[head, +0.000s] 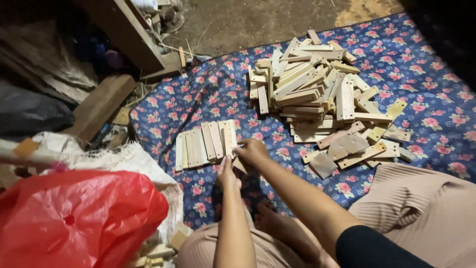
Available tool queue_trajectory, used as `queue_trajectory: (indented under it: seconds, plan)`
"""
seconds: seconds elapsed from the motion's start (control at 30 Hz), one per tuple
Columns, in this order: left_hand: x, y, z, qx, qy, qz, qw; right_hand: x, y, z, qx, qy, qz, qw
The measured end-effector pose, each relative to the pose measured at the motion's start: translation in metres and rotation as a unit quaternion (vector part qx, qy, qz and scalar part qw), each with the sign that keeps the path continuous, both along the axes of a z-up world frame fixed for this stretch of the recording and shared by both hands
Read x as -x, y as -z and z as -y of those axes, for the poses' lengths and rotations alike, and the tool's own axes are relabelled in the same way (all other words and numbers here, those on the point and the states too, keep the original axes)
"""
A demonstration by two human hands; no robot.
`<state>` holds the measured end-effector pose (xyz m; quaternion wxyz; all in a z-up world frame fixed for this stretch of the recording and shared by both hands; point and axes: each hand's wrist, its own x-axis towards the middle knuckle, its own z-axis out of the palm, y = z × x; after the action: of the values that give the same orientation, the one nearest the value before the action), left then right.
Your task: Sorting and arranging small wooden slats on a floor mat for assembly.
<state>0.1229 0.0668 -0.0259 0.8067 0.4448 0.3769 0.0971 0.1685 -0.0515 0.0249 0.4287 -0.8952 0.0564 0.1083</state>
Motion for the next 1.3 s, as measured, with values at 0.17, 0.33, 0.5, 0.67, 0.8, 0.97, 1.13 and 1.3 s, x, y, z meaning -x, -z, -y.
queue_trajectory:
  seconds: [0.17, 0.33, 0.5, 0.67, 0.8, 0.97, 1.13, 1.3]
  plan:
    - [-0.016, 0.012, -0.008, 0.037, -0.016, 0.004, 0.999, -0.016, -0.003, -0.021, 0.020, -0.004, -0.006, 1.000]
    - [-0.025, 0.059, -0.020, 0.034, -0.036, 0.007, 0.999, -0.027, 0.011, -0.036, 0.072, -0.023, -0.020, 0.997]
    - [-0.021, 0.039, -0.028, 0.034, -0.099, -0.006, 0.994, -0.023, -0.005, -0.048, 0.043, -0.055, -0.030, 0.997]
    - [-0.019, 0.033, -0.036, 0.030, -0.100, 0.003, 0.994, -0.027, 0.000, -0.056, 0.034, -0.072, -0.031, 0.996]
    - [-0.010, 0.022, -0.041, -0.038, -0.045, -0.054, 0.997, -0.028, 0.008, -0.059, 0.029, -0.067, -0.035, 0.997]
    - [-0.029, 0.049, -0.071, -0.583, -0.081, -0.132, 0.797, -0.022, 0.006, -0.053, 0.015, -0.081, -0.040, 0.996]
    - [-0.045, 0.041, -0.102, -0.728, 0.046, -0.033, 0.683, -0.016, 0.013, -0.056, -0.002, -0.074, -0.043, 0.996]
    - [-0.049, 0.064, -0.117, -0.753, 0.121, -0.037, 0.646, -0.012, 0.026, -0.058, -0.005, -0.066, -0.027, 0.997]
